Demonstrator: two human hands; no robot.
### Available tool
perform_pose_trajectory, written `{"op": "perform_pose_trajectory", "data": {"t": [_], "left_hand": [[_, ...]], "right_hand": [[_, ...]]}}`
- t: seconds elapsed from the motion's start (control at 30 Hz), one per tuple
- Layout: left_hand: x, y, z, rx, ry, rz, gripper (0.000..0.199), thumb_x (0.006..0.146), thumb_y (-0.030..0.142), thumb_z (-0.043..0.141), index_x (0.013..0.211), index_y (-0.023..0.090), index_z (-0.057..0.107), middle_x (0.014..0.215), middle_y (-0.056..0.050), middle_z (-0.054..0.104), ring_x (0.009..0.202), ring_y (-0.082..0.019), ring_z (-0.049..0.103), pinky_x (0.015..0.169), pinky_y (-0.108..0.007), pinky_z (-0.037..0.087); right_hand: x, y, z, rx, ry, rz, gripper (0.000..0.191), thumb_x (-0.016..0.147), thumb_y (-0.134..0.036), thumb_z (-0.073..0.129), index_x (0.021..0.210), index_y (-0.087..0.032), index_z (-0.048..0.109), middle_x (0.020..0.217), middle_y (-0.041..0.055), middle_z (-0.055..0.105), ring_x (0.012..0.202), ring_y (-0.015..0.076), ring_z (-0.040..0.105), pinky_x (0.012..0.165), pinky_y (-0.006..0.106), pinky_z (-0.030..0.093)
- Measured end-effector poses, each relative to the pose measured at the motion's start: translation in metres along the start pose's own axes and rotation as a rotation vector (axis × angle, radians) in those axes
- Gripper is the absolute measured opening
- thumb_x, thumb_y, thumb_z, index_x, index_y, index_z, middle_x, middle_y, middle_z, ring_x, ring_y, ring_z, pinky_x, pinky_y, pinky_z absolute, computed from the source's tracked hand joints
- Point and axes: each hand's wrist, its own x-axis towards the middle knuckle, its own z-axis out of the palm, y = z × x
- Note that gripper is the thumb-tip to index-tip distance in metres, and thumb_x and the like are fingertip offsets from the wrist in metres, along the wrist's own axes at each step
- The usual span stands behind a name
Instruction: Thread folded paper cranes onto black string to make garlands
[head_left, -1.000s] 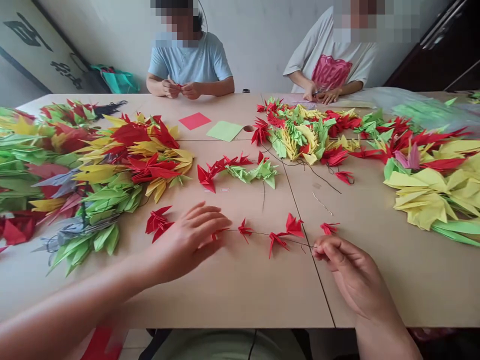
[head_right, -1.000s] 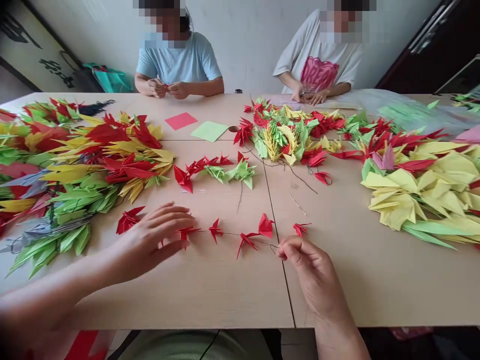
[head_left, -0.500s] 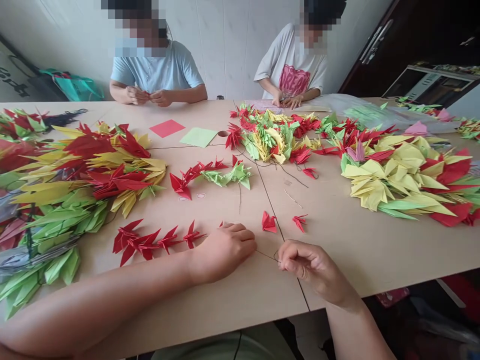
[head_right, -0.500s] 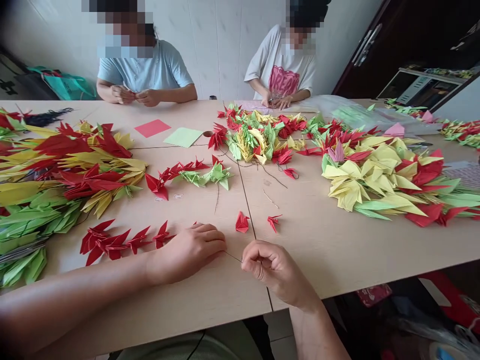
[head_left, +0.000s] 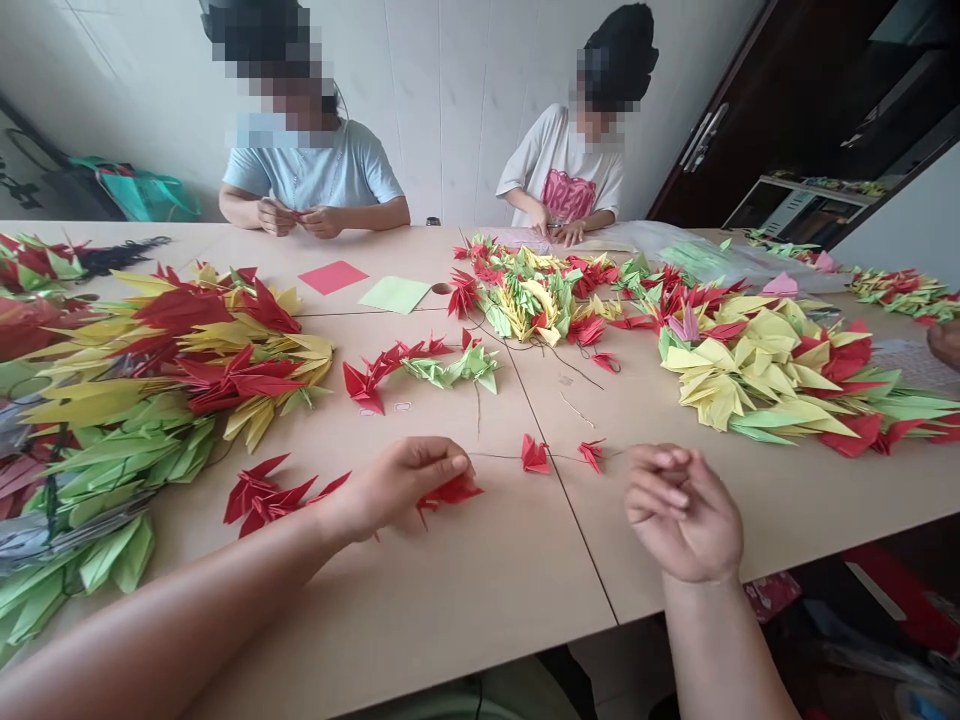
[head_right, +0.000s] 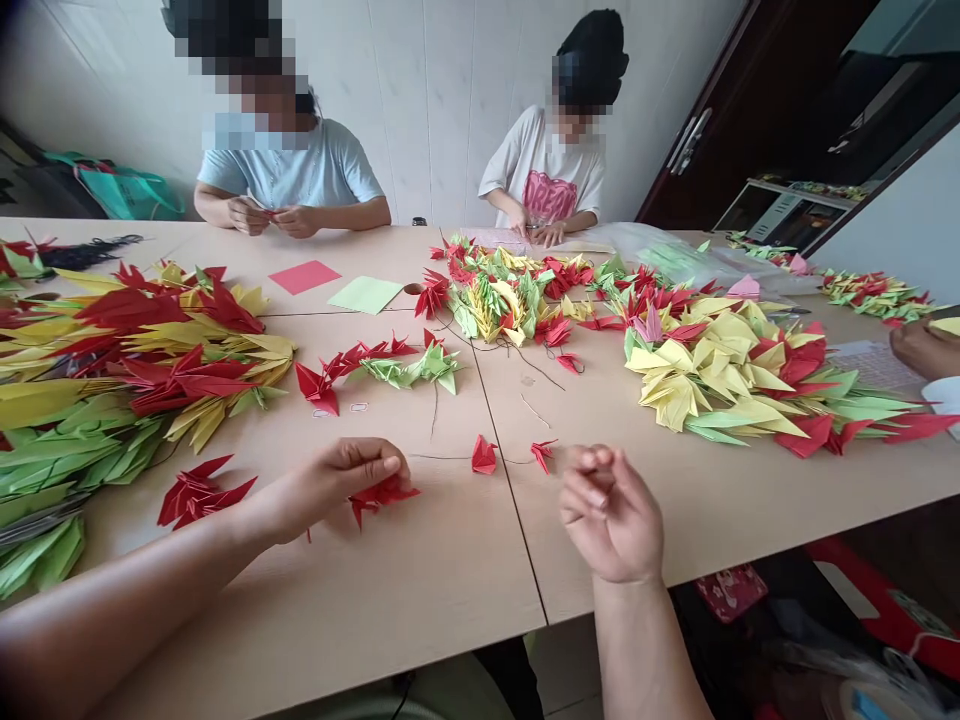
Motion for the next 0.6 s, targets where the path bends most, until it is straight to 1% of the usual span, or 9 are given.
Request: {"op": "perform_pose_trajectory", "data": {"t": [0.07, 0.13, 0.17, 0.23, 0.27, 0.3, 0.33, 0.43, 0.6], "left_hand": [[0.000, 0.001, -0.006, -0.274, 0.030, -0.031, 0.025, 0.084, 0.039, 0.058, 0.080, 0.015, 0.062, 0.084, -0.006, 0.068, 0.079, -0.016, 0.064, 0.066, -0.023, 0.048], [0.001, 0.001, -0.012, -0.475, 0.051, -0.069, 0.020, 0.083, 0.034, 0.060, 0.081, 0.015, 0.061, 0.084, -0.008, 0.068, 0.084, -0.018, 0.065, 0.063, -0.021, 0.048], [0.002, 0.001, -0.014, -0.542, 0.057, -0.091, 0.017, 0.084, 0.031, 0.060, 0.082, 0.015, 0.060, 0.085, -0.009, 0.067, 0.085, -0.018, 0.065, 0.061, -0.021, 0.047], [0.002, 0.002, -0.018, -0.615, 0.080, -0.110, 0.014, 0.085, 0.028, 0.059, 0.083, 0.015, 0.060, 0.088, -0.009, 0.067, 0.080, -0.015, 0.064, 0.058, -0.019, 0.047], [0.002, 0.002, -0.018, -0.631, 0.100, -0.108, 0.014, 0.086, 0.027, 0.058, 0.082, 0.015, 0.061, 0.089, -0.008, 0.066, 0.076, -0.013, 0.063, 0.057, -0.018, 0.046], [0.002, 0.002, -0.019, -0.640, 0.120, -0.107, 0.014, 0.086, 0.027, 0.057, 0.082, 0.015, 0.061, 0.090, -0.007, 0.065, 0.072, -0.011, 0.061, 0.056, -0.017, 0.046], [0.002, 0.002, -0.019, -0.643, 0.141, -0.111, 0.014, 0.086, 0.027, 0.057, 0.082, 0.014, 0.062, 0.090, -0.006, 0.064, 0.068, -0.009, 0.059, 0.054, -0.017, 0.045], [0.000, 0.003, -0.019, -0.644, 0.171, -0.118, 0.012, 0.084, 0.024, 0.059, 0.081, 0.014, 0.065, 0.088, -0.005, 0.062, 0.065, -0.008, 0.056, 0.052, -0.016, 0.044], [-0.004, 0.004, -0.023, -0.654, 0.095, -0.033, 0.013, 0.082, 0.026, 0.062, 0.083, 0.014, 0.065, 0.092, -0.009, 0.066, 0.076, -0.012, 0.061, 0.061, -0.019, 0.048]], "right_hand": [[0.008, -0.008, 0.001, -0.059, 0.075, -0.069, 0.013, 0.076, -0.036, 0.066, 0.072, -0.026, 0.059, 0.068, -0.0044, 0.048, 0.044, 0.0049, 0.034, 0.036, 0.015, 0.030], [0.020, -0.014, 0.003, -0.282, 0.116, -0.133, 0.012, 0.076, -0.037, 0.065, 0.076, -0.026, 0.060, 0.070, -0.0030, 0.052, 0.050, 0.0072, 0.044, 0.041, 0.017, 0.036], [0.029, -0.015, 0.004, -0.455, 0.130, -0.167, 0.014, 0.076, -0.038, 0.065, 0.080, -0.025, 0.061, 0.073, -0.0019, 0.055, 0.055, 0.0092, 0.049, 0.044, 0.019, 0.039], [0.048, -0.013, 0.006, -0.932, 0.126, -0.209, 0.023, 0.078, -0.040, 0.063, 0.092, -0.022, 0.062, 0.082, 0.0027, 0.062, 0.069, 0.0144, 0.058, 0.059, 0.025, 0.047], [0.059, -0.011, 0.006, -1.228, 0.099, -0.202, 0.026, 0.080, -0.039, 0.060, 0.098, -0.020, 0.062, 0.089, 0.0053, 0.065, 0.078, 0.0168, 0.060, 0.067, 0.027, 0.048], [0.070, -0.008, 0.006, -1.522, 0.041, -0.146, 0.028, 0.083, -0.037, 0.055, 0.105, -0.020, 0.061, 0.098, 0.0066, 0.066, 0.087, 0.0180, 0.061, 0.074, 0.028, 0.048], [0.081, -0.004, 0.007, -1.610, 0.015, -0.102, 0.028, 0.081, -0.031, 0.057, 0.106, -0.018, 0.061, 0.101, 0.0085, 0.066, 0.089, 0.0198, 0.061, 0.076, 0.029, 0.047], [0.108, 0.006, 0.008, -1.757, -0.027, -0.016, 0.025, 0.073, -0.017, 0.061, 0.098, -0.016, 0.065, 0.096, 0.0097, 0.068, 0.086, 0.0219, 0.063, 0.072, 0.030, 0.046], [0.127, 0.010, 0.019, -1.961, -0.091, 0.076, 0.020, 0.068, -0.006, 0.056, 0.081, -0.019, 0.063, 0.078, 0.0041, 0.067, 0.067, 0.0158, 0.059, 0.058, 0.024, 0.040]]}}
